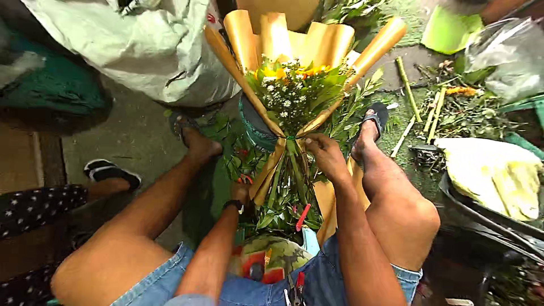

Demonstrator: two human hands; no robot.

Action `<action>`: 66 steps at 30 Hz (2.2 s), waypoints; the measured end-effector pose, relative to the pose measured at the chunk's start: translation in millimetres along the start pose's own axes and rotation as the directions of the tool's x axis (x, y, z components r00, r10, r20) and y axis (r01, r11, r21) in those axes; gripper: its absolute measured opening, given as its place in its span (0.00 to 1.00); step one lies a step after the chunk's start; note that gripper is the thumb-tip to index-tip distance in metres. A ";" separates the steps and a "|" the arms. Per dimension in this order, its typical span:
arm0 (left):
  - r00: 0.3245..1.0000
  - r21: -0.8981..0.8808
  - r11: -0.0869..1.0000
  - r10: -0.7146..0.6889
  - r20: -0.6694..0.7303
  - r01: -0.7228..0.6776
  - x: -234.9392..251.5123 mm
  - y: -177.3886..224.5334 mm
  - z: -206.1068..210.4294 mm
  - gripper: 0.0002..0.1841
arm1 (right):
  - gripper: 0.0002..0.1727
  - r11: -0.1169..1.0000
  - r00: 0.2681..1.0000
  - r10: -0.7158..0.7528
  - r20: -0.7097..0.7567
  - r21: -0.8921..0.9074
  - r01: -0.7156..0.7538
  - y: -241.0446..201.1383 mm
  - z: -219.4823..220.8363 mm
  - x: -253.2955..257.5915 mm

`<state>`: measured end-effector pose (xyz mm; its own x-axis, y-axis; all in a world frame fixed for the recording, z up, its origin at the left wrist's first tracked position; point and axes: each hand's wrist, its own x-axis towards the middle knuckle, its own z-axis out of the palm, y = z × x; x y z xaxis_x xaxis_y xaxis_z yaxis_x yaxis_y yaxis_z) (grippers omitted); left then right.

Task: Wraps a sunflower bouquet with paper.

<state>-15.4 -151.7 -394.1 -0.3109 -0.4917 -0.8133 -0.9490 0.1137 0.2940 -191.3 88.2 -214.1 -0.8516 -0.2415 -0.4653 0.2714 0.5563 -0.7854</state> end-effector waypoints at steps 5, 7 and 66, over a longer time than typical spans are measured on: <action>0.987 -0.166 0.973 0.152 -0.042 -0.157 -85.1 30.6 -78.7 0.21 | 0.18 0.998 0.998 0.053 -0.045 0.031 -0.052 3.7 1.3 -11.4; 0.936 -0.208 0.914 0.352 -0.020 -0.348 -136.9 38.2 -102.5 0.31 | 0.18 0.996 0.997 0.059 -0.051 0.071 -0.055 4.3 2.3 -12.3; 0.786 -0.645 0.620 0.617 0.049 -0.447 -122.8 125.2 -1.6 0.37 | 0.31 0.922 0.922 0.097 -0.375 0.383 0.059 -14.7 -23.6 -29.9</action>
<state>-96.0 -78.5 -256.6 -0.8322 -0.2740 -0.4820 -0.4157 -0.2668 0.8695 -180.4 106.0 -179.0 -0.9269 0.1300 -0.3522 0.3721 0.1937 -0.9078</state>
